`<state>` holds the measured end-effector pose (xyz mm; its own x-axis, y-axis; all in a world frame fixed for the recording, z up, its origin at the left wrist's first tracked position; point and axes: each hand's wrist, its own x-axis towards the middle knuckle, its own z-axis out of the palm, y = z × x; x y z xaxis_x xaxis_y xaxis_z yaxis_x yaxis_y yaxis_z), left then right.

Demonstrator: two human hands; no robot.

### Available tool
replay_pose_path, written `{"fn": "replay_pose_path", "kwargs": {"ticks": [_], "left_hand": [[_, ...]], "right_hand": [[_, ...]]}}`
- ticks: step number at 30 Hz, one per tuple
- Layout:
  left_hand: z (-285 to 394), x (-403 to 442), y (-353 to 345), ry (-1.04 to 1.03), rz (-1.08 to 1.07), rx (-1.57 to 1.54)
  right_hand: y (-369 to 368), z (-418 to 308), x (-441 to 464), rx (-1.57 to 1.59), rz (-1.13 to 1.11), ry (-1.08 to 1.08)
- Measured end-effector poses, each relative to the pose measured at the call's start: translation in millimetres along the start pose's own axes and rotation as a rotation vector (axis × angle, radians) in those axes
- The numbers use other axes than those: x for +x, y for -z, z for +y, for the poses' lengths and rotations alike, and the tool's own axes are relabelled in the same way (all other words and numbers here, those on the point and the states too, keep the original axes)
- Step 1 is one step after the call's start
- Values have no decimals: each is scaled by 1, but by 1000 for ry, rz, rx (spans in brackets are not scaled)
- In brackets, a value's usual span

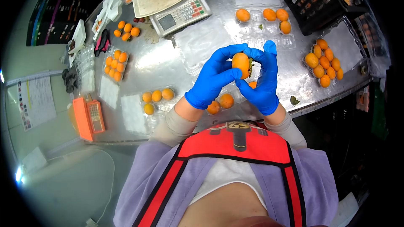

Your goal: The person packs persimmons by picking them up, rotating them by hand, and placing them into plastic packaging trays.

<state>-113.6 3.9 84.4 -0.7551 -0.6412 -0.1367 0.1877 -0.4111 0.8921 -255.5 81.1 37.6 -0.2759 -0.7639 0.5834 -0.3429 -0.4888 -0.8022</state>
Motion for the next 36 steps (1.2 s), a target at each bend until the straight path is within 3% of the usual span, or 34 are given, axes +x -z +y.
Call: {"fn": "replay_pose_path", "kwargs": {"ticks": [4, 7, 9, 11, 21, 25, 27, 28, 31, 36], "left_hand": [[-3, 1, 2, -132, 3, 61], [-2, 2, 7, -304, 12, 229], [-3, 2, 12, -432, 20, 402], [-2, 1, 14, -449, 16, 473], [-2, 5, 16, -561, -9, 791], [0, 3, 16, -449, 42, 701], [-1, 2, 17, -268, 7, 342], [-1, 2, 17, -269, 11, 345], [-6, 1, 20, 8, -41, 33], [-12, 2, 16, -31, 9, -19]], "right_hand": [[4, -5, 8, -132, -103, 27], [1, -3, 7, 336, 41, -208], [2, 2, 8, 484, -3, -288], [1, 1, 8, 668, -42, -407], [1, -8, 11, 746, -21, -525], [-2, 0, 6, 541, 7, -347], [-2, 1, 6, 448, 18, -287], [-2, 0, 7, 411, 14, -262], [-2, -1, 4, 311, 0, -226], [-6, -3, 3, 110, -26, -177]]}}
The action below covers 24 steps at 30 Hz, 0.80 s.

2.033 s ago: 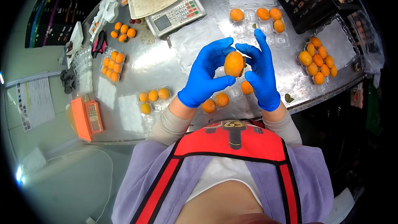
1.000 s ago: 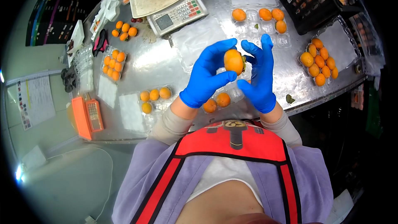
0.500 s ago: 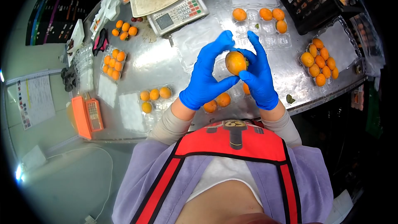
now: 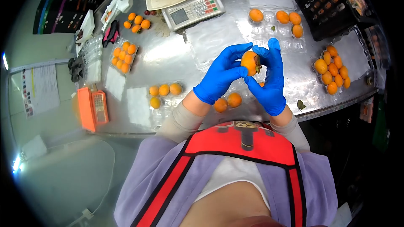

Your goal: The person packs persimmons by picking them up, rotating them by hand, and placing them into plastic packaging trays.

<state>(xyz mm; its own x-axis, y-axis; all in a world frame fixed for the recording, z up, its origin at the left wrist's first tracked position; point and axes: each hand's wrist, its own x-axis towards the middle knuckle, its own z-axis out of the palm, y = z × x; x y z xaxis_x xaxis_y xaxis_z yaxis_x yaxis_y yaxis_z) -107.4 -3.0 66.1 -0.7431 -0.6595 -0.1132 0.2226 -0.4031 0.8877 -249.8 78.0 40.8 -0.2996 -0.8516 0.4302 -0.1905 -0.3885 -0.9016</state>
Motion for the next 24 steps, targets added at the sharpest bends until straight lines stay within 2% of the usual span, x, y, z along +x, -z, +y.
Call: {"fn": "replay_pose_path", "kwargs": {"ticks": [6, 8, 12, 14, 15, 16, 18, 24], "left_hand": [[-5, -2, 5, 10, 0, -21], [-7, -2, 7, -42, 6, -85], [-1, -4, 12, -131, 72, -34], [1, -3, 23, -273, 183, 158], [-2, -3, 37, -345, 229, 359], [-5, -4, 52, -350, 249, 374], [-8, -7, 81, -448, 444, 761], [-16, -29, 160, -424, 722, 1000]], "right_hand": [[2, 0, 3, -118, -81, 49], [0, 1, 6, 86, -58, 48], [2, -2, 7, 146, -4, -72], [5, -2, 9, 150, 17, -199], [6, -1, 10, 156, 36, -218], [5, 1, 9, 156, 64, -236], [8, 5, 9, 136, 85, -297], [10, 25, 7, 71, 93, -311]]}}
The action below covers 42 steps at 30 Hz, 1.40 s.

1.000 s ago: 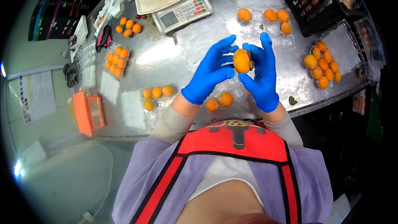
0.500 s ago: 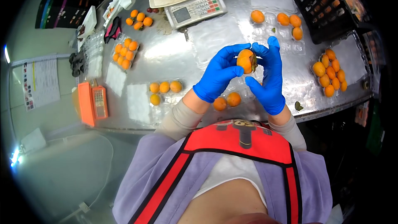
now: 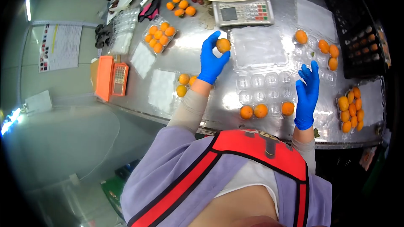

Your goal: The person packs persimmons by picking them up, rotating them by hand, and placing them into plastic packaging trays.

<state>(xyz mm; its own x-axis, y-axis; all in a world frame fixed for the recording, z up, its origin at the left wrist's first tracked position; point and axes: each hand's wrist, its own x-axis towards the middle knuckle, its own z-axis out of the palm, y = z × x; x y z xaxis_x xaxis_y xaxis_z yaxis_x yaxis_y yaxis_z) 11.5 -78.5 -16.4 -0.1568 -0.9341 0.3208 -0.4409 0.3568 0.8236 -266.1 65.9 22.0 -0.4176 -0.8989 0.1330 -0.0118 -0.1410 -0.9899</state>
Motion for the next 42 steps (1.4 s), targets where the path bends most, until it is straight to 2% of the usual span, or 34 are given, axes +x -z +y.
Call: {"fn": "replay_pose_path", "kwargs": {"ticks": [2, 4, 6, 8, 10, 14, 20, 22, 26, 30, 34, 35, 36, 37, 38, 40, 42], "left_hand": [[-29, 6, 22, 109, 135, 105], [-89, 14, 49, 225, 310, -87], [-106, 28, 84, 324, 548, -65], [-149, 39, 121, 246, 677, -10], [-158, 53, 148, 301, 746, -16], [-168, 92, 184, 347, 771, -56], [-190, 147, 202, 450, 617, 226], [-179, 159, 198, 520, 512, 446], [-221, 172, 209, 594, 410, 657], [-251, 181, 219, 660, 377, 647], [-265, 189, 226, 601, 233, 894], [-302, 194, 240, 607, 235, 793], [-266, 190, 217, 571, 324, 823], [-243, 192, 208, 497, 247, 730], [-231, 188, 190, 395, 314, 602], [-179, 172, 142, 97, 255, 552], [-124, 136, 92, -174, -15, 411]], "right_hand": [[-1, 2, 2, -44, -22, -4], [-3, 7, 4, -43, -24, -7], [-4, 10, 6, -50, -20, -14], [-5, 13, 9, -63, -18, -50], [-7, 15, 12, -63, -25, -68], [-13, 21, 18, -79, -33, -86], [-15, 32, 30, -103, -49, -128], [-12, 31, 30, -137, -32, -161], [13, 30, 20, -298, -23, -174], [46, 31, -4, -419, -8, -270], [59, 31, -26, -414, 6, -354], [60, 31, -29, -412, -2, -384], [58, 31, -33, -380, 18, -375], [57, 31, -35, -345, 28, -413], [54, 29, -36, -314, 37, -420], [54, 33, -38, -251, 35, -386], [54, 37, -38, -206, 53, -369]]}}
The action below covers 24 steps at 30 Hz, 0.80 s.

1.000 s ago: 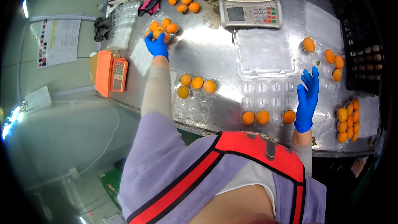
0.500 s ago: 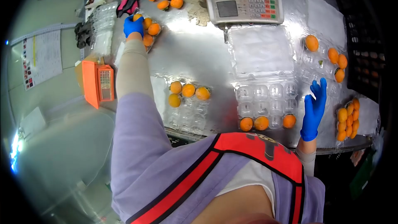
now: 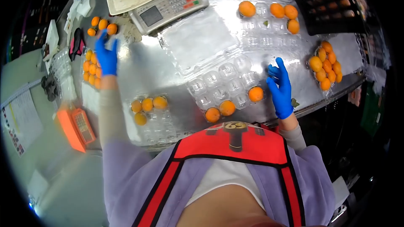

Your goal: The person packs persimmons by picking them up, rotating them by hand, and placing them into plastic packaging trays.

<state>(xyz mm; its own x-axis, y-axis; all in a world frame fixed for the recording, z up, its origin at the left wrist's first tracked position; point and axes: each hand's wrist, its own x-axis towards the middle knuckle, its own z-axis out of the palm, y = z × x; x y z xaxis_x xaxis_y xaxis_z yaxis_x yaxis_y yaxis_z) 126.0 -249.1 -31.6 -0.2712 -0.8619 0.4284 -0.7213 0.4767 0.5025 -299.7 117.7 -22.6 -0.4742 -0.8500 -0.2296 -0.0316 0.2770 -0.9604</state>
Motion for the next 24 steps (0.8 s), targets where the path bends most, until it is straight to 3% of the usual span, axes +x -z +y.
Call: {"fn": "replay_pose_path", "kwargs": {"ticks": [2, 4, 5, 8, 12, 18, 21, 23, 24], "left_hand": [[105, -42, -17, -23, -290, -169], [186, -86, -37, -219, -454, -206], [217, -104, -46, -407, -543, -144], [282, -144, -76, -445, -727, -361], [324, -162, -103, -466, -722, -343], [337, -171, -120, -565, -768, -61], [339, -165, -116, -561, -746, -79], [340, -156, -101, -416, -673, -351], [341, -152, -94, -419, -671, -347]], "right_hand": [[1, 7, 1, 63, -1, 23], [5, 13, 1, 99, 2, 52], [6, 14, 1, 103, 8, 60], [8, 13, -2, 167, 15, 83], [13, 13, -8, 215, 10, 91], [18, 23, -15, 267, 23, 98], [20, 19, -17, 286, 23, 103], [20, 13, -16, 306, 22, 110], [20, 8, -16, 330, 5, 120]]}}
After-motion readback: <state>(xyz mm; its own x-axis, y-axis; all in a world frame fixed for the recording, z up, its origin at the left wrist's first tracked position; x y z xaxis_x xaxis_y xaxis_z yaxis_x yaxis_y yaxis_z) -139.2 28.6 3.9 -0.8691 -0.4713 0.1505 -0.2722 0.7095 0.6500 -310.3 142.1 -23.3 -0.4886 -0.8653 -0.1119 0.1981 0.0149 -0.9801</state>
